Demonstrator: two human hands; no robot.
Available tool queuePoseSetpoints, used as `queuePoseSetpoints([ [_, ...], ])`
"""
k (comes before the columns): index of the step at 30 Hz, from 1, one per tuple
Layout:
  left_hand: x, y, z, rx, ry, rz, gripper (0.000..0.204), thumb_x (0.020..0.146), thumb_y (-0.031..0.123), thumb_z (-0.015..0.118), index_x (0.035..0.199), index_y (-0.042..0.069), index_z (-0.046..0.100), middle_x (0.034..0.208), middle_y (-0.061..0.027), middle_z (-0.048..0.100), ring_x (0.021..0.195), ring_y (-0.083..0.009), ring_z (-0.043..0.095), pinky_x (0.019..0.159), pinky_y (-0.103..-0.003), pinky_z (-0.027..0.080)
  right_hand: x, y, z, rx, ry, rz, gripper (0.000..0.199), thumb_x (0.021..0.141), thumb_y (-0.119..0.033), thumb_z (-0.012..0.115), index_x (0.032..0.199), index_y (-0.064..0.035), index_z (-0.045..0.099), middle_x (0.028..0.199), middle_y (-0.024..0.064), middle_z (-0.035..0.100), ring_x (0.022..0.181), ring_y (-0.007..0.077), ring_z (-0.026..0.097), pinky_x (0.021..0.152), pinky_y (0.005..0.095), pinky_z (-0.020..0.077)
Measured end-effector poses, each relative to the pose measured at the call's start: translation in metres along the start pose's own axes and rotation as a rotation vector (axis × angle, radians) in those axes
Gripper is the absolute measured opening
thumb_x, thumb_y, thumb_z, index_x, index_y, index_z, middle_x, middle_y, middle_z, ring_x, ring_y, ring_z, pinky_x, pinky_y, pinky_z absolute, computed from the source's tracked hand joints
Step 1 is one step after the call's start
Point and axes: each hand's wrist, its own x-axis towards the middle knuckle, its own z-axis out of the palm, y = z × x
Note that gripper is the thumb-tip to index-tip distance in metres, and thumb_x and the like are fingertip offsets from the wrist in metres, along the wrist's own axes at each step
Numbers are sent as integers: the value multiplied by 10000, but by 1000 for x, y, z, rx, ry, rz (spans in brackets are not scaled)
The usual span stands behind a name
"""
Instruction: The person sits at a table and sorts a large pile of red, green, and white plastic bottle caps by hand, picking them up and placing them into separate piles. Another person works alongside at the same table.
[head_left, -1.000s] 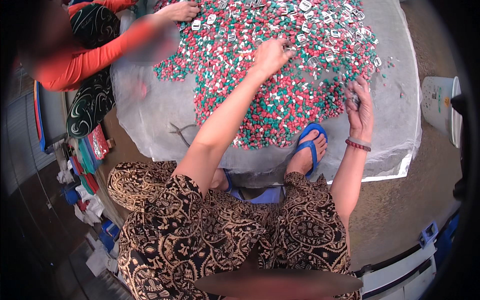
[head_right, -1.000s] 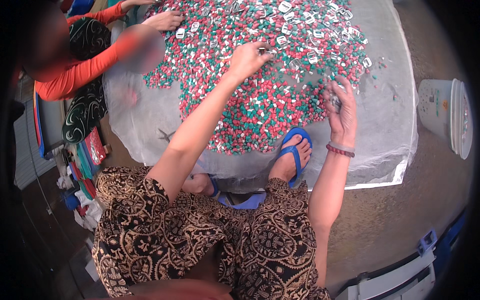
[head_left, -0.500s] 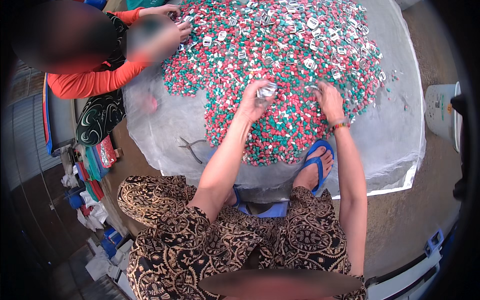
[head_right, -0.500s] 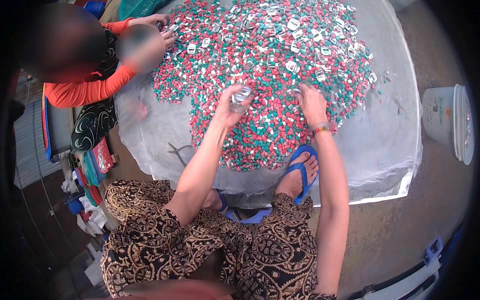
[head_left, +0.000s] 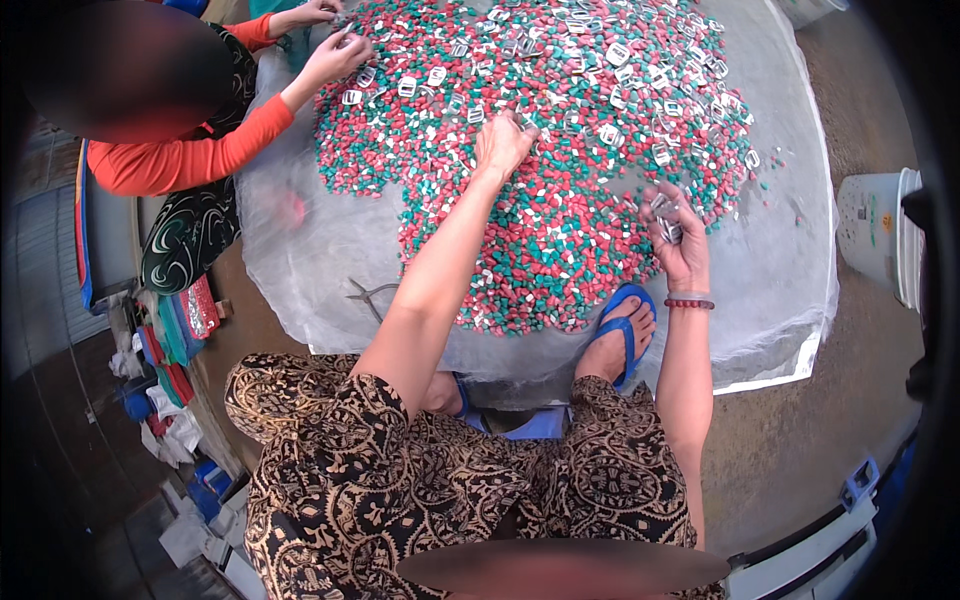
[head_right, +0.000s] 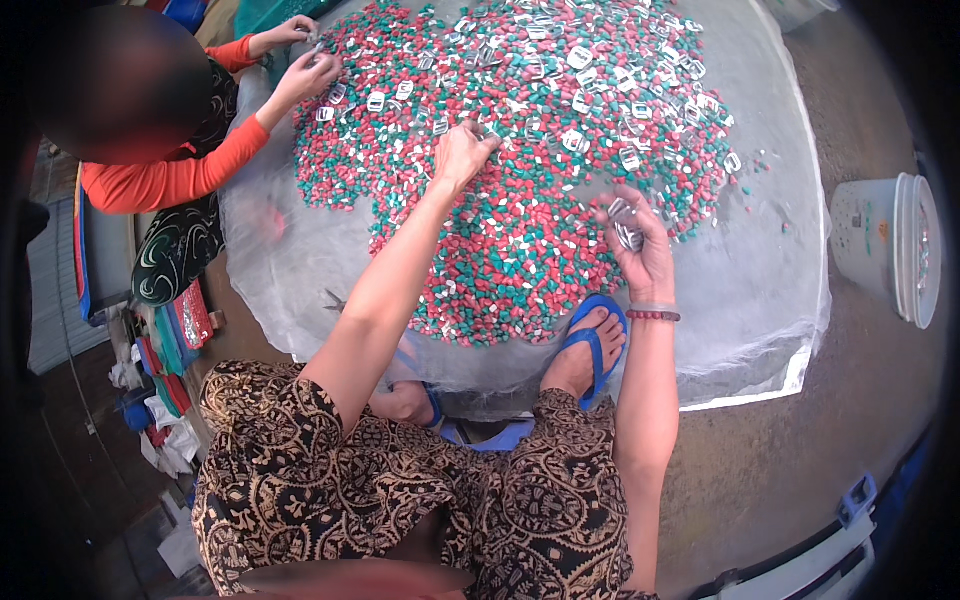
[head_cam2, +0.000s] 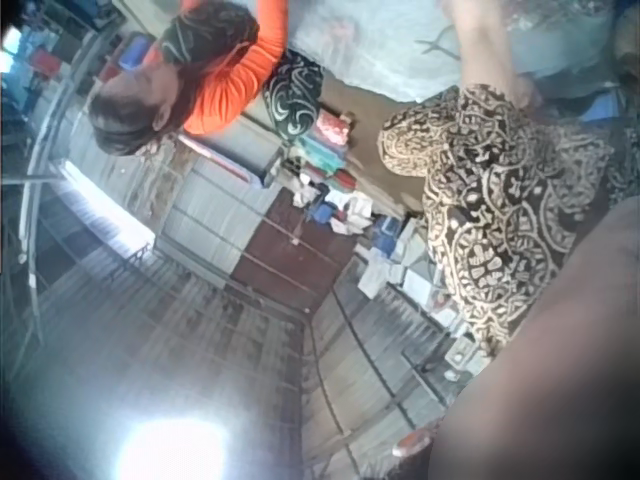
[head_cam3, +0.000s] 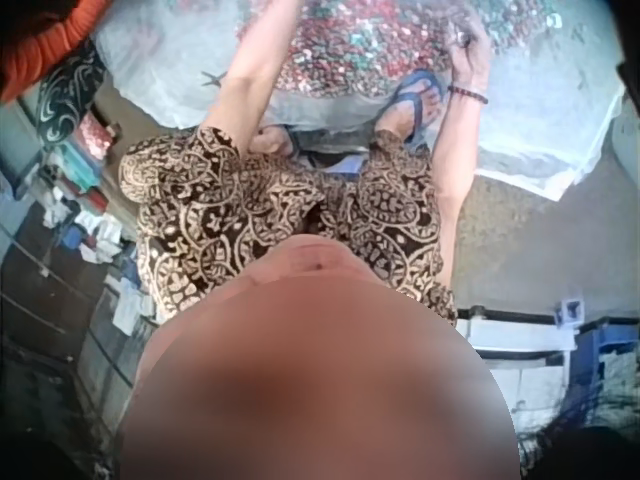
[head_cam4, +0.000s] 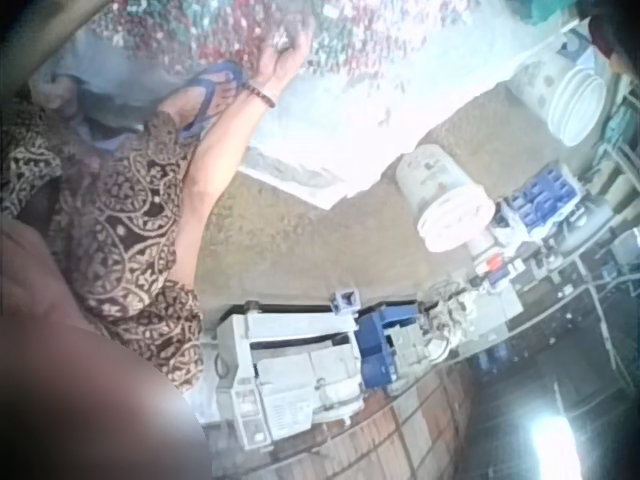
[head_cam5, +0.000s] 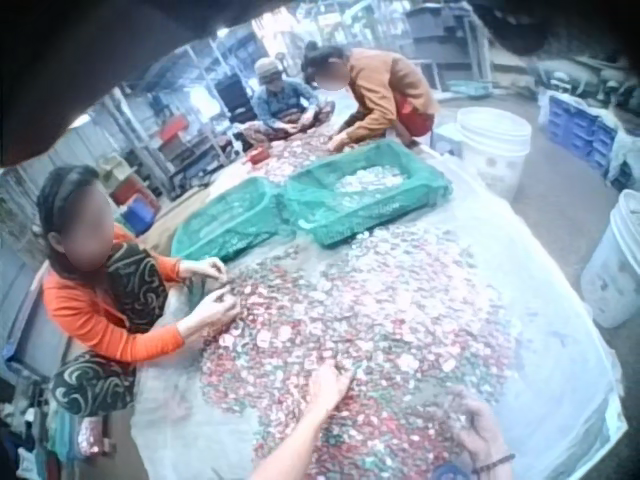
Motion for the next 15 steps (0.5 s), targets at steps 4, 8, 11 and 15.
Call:
queuePoseSetpoints([
  [4,-20,8,-1,-34,-18,69,396,730,351,695,964,33,663,832,-182,672,829,-344,647,762,-426,490,4,2,-9,204,11,17,455,826,-30,510,1260,61,406,1226,260,485,1134,412,502,982,492,447],
  [8,-43,3,-11,-1220,-401,-135,243,826,264,644,858,40,556,688,-11,562,483,-67,449,393,-192,324,0,5,-3,391,-46,57,396,893,-55,438,1273,49,406,1242,257,480,1144,424,488,997,541,410],
  [11,-75,-5,-6,-2030,-754,-292,224,816,235,577,943,51,563,812,-77,569,566,-132,491,441,-231,418,-4,7,16,232,-21,-10,361,916,-60,402,1261,44,419,1191,230,521,1089,383,538,954,478,468],
  [15,-120,18,29,-2209,-646,-485,298,795,291,530,986,67,579,920,-96,606,731,-244,572,581,-390,495,-9,20,49,-260,-65,-280,326,931,-78,401,1235,27,450,1149,191,553,1021,279,590,816,359,544],
])
